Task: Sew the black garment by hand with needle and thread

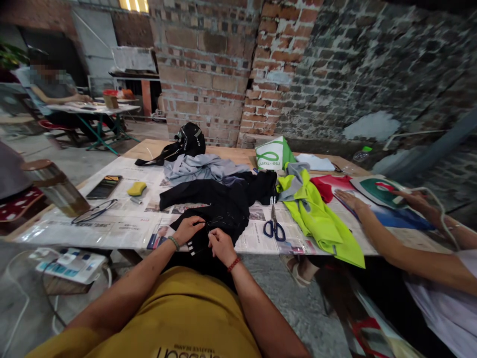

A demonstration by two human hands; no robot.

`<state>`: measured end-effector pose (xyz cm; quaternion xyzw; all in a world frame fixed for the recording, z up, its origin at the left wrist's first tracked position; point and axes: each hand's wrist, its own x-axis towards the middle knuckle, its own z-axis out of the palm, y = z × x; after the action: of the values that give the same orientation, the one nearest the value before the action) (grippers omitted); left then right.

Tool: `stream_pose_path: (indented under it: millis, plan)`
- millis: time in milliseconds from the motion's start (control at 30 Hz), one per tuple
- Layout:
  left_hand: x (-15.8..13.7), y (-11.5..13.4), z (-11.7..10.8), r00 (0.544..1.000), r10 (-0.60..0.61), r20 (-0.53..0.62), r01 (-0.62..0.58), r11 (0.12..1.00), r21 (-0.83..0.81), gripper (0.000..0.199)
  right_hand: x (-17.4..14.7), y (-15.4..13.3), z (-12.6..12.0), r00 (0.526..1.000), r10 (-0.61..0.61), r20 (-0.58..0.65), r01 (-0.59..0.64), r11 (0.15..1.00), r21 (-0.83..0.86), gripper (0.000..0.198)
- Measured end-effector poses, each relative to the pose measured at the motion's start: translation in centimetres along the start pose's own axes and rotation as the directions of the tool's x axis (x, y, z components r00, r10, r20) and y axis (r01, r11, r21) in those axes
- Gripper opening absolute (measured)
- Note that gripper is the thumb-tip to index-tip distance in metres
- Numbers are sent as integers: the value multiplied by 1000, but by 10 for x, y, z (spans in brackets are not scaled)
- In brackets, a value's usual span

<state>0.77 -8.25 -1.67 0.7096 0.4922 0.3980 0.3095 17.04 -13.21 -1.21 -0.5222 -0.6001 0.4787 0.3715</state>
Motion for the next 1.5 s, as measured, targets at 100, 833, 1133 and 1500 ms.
stream_pose_path:
  millis: [100, 833, 1133, 1500]
  plan:
    - [0, -1, 0, 1000, 2, 2, -2, 1000, 1, 16, 0, 1, 0, 1000, 1, -5, -1, 1000, -7, 18]
    - [0, 1, 0, 1000, 11, 1, -11, 1000, 0, 15, -1, 0, 0, 1000, -4, -7, 4, 1000, -27, 21]
    - [0, 1, 0, 1000, 4, 9, -5, 1000, 18, 15, 0, 6, 0, 1000, -19, -14, 18, 999, -50, 21]
    - [0, -3, 1, 1000, 19, 1, -19, 999, 29, 15, -3, 9, -2, 998, -63, 11, 63, 996, 64, 26]
